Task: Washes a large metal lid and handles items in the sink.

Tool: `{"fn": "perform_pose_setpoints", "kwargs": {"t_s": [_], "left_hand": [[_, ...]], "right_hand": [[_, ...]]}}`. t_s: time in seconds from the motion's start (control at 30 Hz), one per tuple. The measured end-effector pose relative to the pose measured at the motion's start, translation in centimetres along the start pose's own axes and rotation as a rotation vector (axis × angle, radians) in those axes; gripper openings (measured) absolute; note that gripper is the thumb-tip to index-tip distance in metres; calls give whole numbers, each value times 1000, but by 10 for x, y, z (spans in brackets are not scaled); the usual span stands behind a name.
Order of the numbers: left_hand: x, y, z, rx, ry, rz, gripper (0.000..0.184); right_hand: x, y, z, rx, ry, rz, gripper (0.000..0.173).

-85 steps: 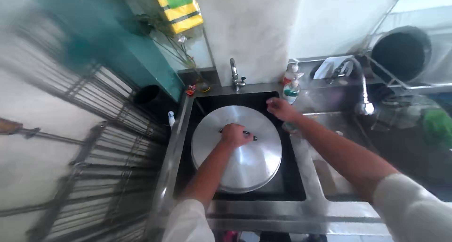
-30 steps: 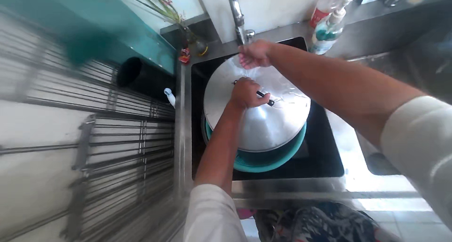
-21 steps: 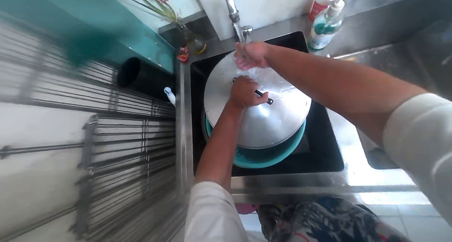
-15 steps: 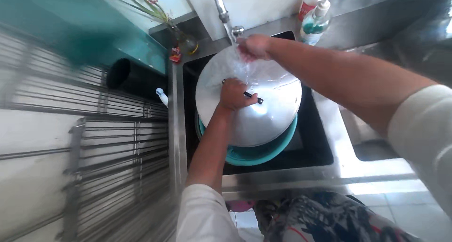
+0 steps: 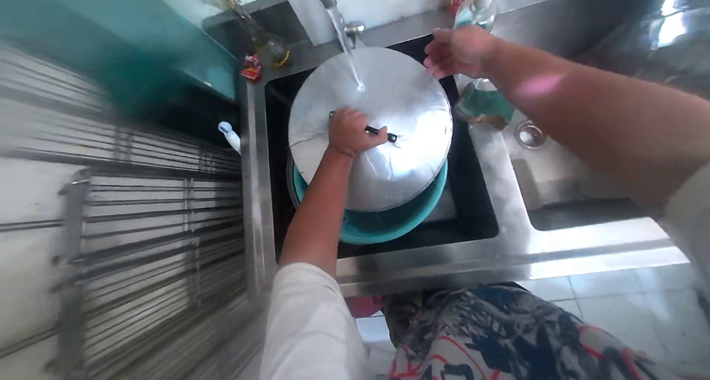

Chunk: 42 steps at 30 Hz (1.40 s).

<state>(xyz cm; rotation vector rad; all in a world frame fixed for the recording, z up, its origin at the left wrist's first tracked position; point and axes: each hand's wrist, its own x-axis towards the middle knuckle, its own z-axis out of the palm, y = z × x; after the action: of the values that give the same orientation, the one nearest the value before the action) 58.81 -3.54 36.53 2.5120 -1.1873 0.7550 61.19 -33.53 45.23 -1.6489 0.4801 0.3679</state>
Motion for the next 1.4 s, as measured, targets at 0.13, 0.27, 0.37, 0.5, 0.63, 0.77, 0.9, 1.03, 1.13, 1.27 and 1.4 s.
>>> {"fn": "perform_pose_setpoints", "kwargs": {"t_s": [0.13,0.27,0.37,0.5,0.63,0.77,0.9,1.03,1.13,1.27,1.4], "left_hand": [[-4,2,0,2,20,3,59],[-8,8,-3,1,46,-21,58],[-9,12,-4,-11,120,-31,58],[-3,14,-7,-24,198,-21,56],[1,12,-5,-47,216,-26,57],[4,15,-4,-90,205,-36,57],[6,17,-4,-143,163,-13,60],[7,20,0,-168,127,3,59],[10,21,4,-202,138,28,59],[17,28,7,-252,153,46,57],[21,32,12,-271,164,73,61]], "right_hand": [[-8,21,-13,59,18,38,50],[-10,37,-21,53,13,36,48],[-19,45,-25,39,11,44,47],[-28,45,-32,45,40,51,43],[-38,37,-36,25,73,32,40],[-50,34,-44,9,99,-36,38],[-64,32,-51,28,127,-66,34],[-75,39,-63,-2,149,-64,36],[-74,49,-68,25,167,-47,34],[-75,62,-77,16,173,-18,35],[-76,73,-86,36,200,-13,33]]}}
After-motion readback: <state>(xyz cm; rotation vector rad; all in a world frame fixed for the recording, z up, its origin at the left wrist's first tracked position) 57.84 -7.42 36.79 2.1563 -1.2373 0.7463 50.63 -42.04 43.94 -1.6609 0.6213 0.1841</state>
